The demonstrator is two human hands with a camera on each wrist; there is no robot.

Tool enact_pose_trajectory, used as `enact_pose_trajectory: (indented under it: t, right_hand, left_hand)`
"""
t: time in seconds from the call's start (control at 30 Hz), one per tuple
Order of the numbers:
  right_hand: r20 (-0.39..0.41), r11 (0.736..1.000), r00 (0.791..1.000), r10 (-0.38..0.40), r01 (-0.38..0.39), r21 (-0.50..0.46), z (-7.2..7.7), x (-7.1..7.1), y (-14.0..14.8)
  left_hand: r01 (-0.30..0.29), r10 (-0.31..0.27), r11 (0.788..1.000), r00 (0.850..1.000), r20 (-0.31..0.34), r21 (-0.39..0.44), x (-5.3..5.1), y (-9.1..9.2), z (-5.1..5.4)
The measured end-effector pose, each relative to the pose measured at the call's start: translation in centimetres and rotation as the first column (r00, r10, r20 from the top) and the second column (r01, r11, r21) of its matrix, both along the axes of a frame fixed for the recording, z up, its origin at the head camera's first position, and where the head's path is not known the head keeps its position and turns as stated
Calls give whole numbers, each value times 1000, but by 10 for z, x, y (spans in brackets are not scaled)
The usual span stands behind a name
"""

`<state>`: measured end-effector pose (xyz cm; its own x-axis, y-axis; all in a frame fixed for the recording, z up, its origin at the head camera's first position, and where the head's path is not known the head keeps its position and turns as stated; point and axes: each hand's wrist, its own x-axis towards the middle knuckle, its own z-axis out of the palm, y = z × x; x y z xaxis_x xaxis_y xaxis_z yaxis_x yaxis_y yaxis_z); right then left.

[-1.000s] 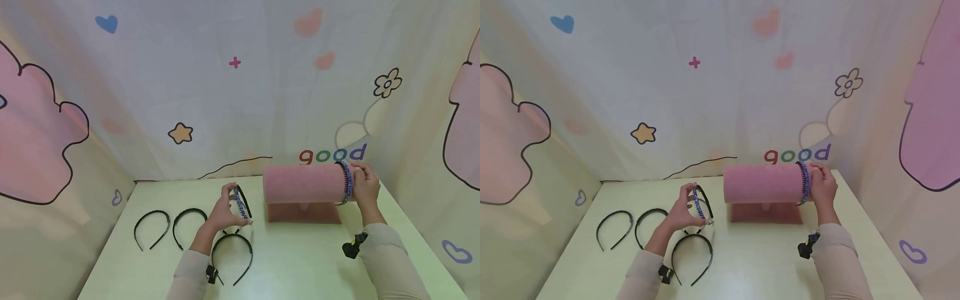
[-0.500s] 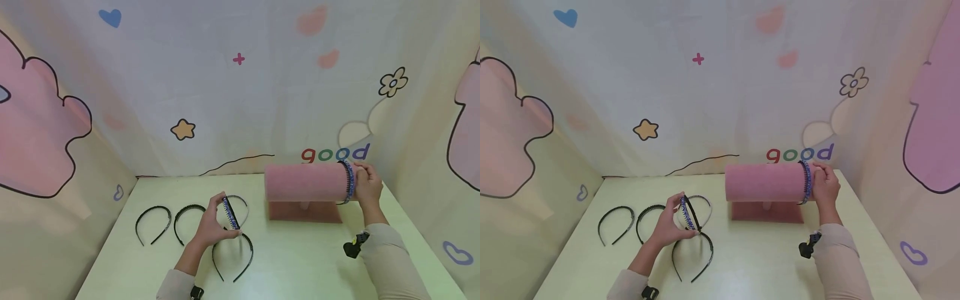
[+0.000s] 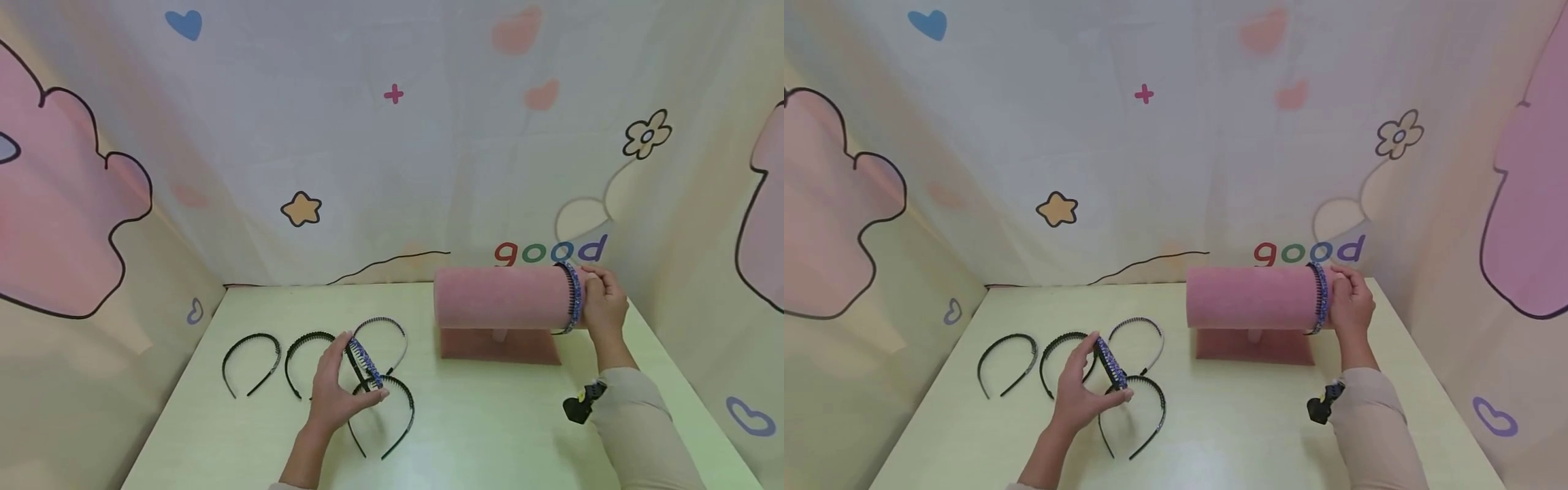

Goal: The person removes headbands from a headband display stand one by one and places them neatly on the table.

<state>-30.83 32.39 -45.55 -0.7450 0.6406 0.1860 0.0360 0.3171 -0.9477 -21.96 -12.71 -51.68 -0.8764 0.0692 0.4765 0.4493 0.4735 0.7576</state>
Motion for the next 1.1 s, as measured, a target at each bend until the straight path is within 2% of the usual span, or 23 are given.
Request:
enact_pose_trajectory:
  t: [0.17, 0.37, 0.57, 0.7, 0.8, 0.93, 1.0, 1.1]
  right_hand:
    - [-15, 1000, 1000, 8, -8, -10, 0, 0, -1]
    - [-2, 1000, 1000, 7, -7, -25, 0, 2, -2]
    - [-5, 1000, 1000, 1, -1, -30, 0, 2, -2]
    - [-5, 1000, 1000, -2, 2, -30, 2, 2, -1]
    - [-1, 999, 1000, 3, -3, -39, 2, 2, 0]
    - [-9, 999, 1000, 10, -10, -48, 2, 2, 0]
    - [-14, 999, 1000, 9, -10, -45, 1, 2, -1]
    - [-13, 999, 1000, 8, -9, -39, 1, 2, -1]
  left_hand:
    - [-84, 85, 996, 995, -50, 26, 12, -4, -4]
    - [-185, 191, 978, 980, -59, 102, 29, -9, -14]
    - [-279, 289, 954, 953, -88, 106, 37, -15, -24]
    - [-343, 349, 935, 935, -68, 92, 39, -22, -27]
    - [-408, 409, 911, 913, -1, 64, 42, -27, -27]
    - [-494, 494, 869, 864, 95, -20, 45, -33, -26]
    - [-522, 524, 852, 845, 109, -51, 47, -37, -27]
    - [-546, 549, 836, 829, 111, -59, 48, -41, -29]
